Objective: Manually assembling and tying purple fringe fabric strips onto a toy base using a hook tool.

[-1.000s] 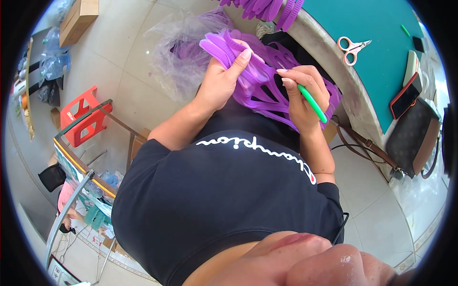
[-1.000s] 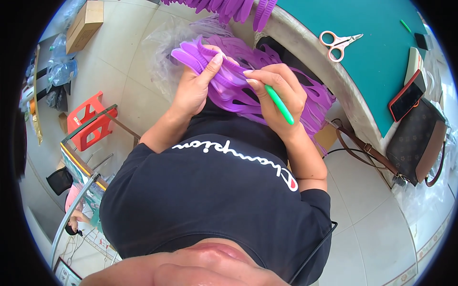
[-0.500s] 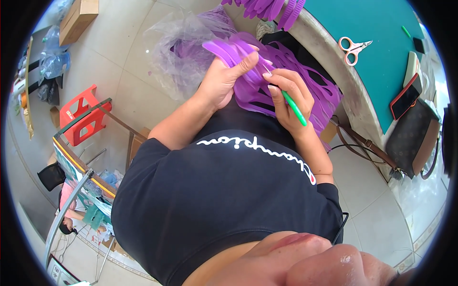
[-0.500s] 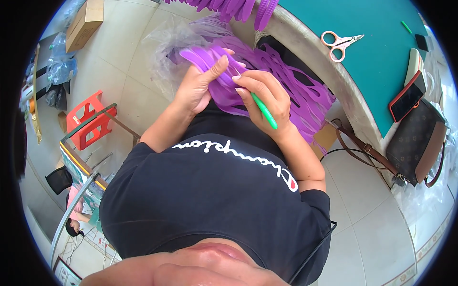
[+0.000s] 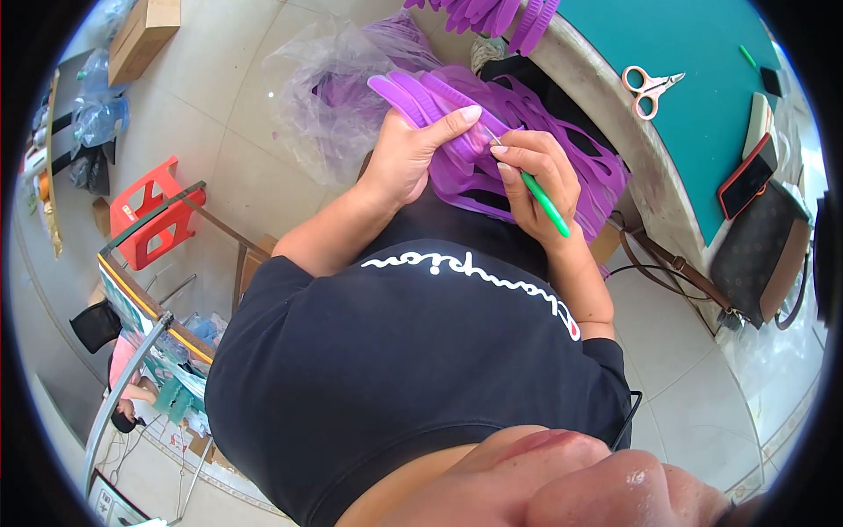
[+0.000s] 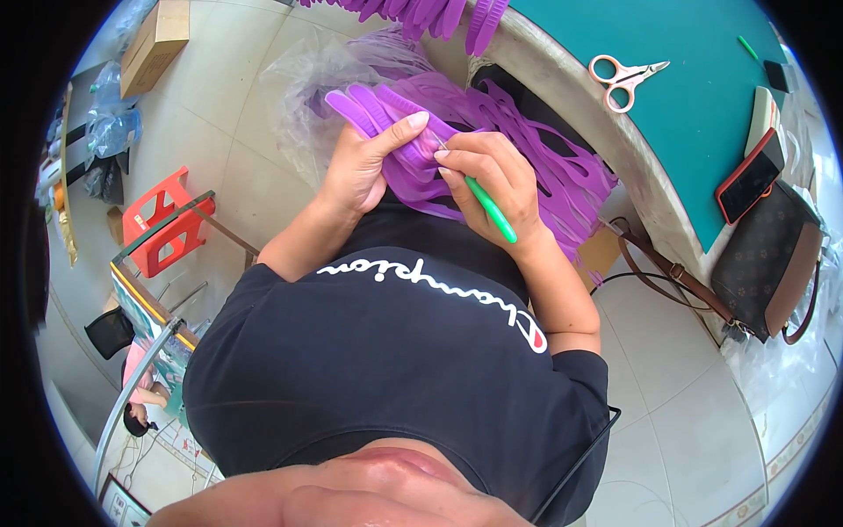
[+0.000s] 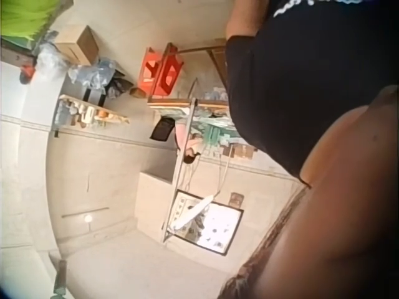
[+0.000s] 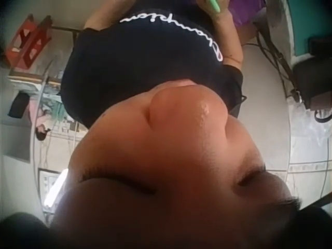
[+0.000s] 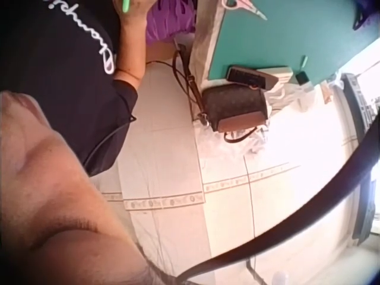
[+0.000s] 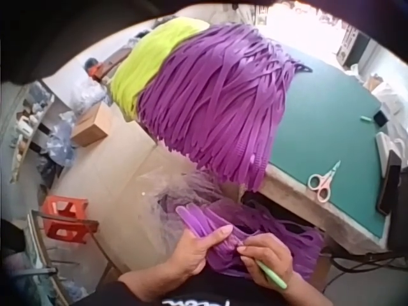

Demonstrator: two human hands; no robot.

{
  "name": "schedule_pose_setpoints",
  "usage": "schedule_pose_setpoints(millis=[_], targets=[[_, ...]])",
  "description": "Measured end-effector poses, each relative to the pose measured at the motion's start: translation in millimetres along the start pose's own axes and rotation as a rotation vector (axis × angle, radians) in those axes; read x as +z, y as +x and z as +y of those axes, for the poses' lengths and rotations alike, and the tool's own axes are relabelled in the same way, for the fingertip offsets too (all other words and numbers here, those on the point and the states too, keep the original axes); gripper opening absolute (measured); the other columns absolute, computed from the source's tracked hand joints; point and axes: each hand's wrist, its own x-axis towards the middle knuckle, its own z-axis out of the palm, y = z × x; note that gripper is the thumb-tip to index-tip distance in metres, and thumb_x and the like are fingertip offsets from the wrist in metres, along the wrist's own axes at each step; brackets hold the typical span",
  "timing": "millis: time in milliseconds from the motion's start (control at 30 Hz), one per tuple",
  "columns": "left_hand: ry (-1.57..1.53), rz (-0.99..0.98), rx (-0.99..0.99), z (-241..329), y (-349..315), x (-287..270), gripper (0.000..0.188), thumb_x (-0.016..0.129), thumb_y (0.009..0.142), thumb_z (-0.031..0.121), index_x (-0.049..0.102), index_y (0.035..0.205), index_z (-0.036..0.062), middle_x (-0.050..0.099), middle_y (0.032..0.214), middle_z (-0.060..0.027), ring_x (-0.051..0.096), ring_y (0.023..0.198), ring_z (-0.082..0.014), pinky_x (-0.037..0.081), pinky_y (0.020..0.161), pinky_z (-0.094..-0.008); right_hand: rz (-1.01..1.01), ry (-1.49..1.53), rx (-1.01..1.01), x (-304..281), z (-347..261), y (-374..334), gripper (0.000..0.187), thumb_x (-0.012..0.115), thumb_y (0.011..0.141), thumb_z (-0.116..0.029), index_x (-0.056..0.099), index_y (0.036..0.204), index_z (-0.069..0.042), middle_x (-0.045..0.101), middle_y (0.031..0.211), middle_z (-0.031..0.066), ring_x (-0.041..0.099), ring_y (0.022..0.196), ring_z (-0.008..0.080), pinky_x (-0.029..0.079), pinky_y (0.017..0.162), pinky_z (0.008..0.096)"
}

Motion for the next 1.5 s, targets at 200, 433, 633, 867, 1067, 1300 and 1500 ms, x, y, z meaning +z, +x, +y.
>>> schedule_pose_setpoints(millis=[200,433,633,867,1067,1300,1500], targets=[[0.074,0.011,0.04,1.3,-1.9,1.2,0.013,0.067,0.087,0.007,0.059,0.097,0.0041,0.065,0.084,-0.0049,0.064,0.075,-0.0135,0.052,0.069,-0.0262,-0.002,-0.048,-0.031,2.3,1.7,-0.9,0.023,0.071,0.071,0.005,0.062,0.09,-0.002,0.063,0.087,0.0114,0.062,0.073,0.0261,0.05,0.064,0.0334],[0.121,-0.024,0.069,2.4,-1.5,0.2,0.012,0.067,0.087,0.006,0.06,0.097,0.004,0.065,0.083,-0.0041,0.064,0.075,-0.0126,0.052,0.067,-0.0253,-0.021,-0.107,-0.067,1.4,1.4,-1.8,0.014,0.067,0.079,0.002,0.062,0.093,0.0,0.062,0.085,0.0139,0.06,0.075,0.0264,0.049,0.065,0.0319],[0.15,0.064,0.195,0.6,-3.7,4.2,0.011,0.068,0.087,0.009,0.062,0.093,0.0008,0.066,0.081,-0.0051,0.063,0.071,-0.0124,0.052,0.067,-0.0254,-0.15,-0.324,0.178,-5.5,-5.9,6.8,0.006,0.063,0.08,0.002,0.058,0.08,0.0,0.057,0.077,0.0142,0.053,0.064,0.0277,0.042,0.06,0.0321],[0.007,-0.065,0.008,2.5,-2.0,1.0,0.012,0.069,0.086,0.008,0.062,0.094,0.0011,0.065,0.084,-0.0053,0.064,0.08,-0.0133,0.052,0.073,-0.0261,0.098,0.434,0.529,-11.5,-1.3,15.1,0.012,0.064,0.087,-0.003,0.051,0.088,-0.003,0.06,0.081,0.0059,0.054,0.071,0.0109,0.045,0.066,0.027],[0.463,-0.148,0.2,-3.1,-0.6,-6.4,0.014,0.069,0.084,0.008,0.063,0.095,0.0016,0.067,0.086,-0.0062,0.064,0.082,-0.0137,0.051,0.074,-0.0276,0.039,0.624,0.632,-6.8,1.1,5.9,0.031,0.063,0.082,0.007,0.037,0.076,-0.01,0.055,0.076,0.0063,0.049,0.074,0.0111,0.041,0.068,0.0246],[0.806,0.059,0.246,-46.2,38.8,-58.6,0.024,0.068,0.076,0.002,0.064,0.1,-0.0002,0.067,0.084,-0.0073,0.064,0.081,-0.0139,0.05,0.075,-0.0286,0.105,1.017,0.532,-46.3,-5.7,-15.2,0.028,0.061,0.077,-0.004,0.035,0.075,-0.016,0.045,0.064,0.0035,0.039,0.067,0.0161,0.036,0.067,0.033],[0.297,0.18,-0.173,-64.5,65.0,-103.5,0.028,0.072,0.076,-0.003,0.062,0.103,-0.0025,0.066,0.09,-0.0084,0.064,0.083,-0.0156,0.05,0.075,-0.0257,0.009,1.366,0.238,-120.6,-7.5,-31.7,0.027,0.069,0.073,-0.005,0.044,0.073,-0.015,0.056,0.06,-0.0003,0.053,0.064,0.0163,0.039,0.054,0.0282]])
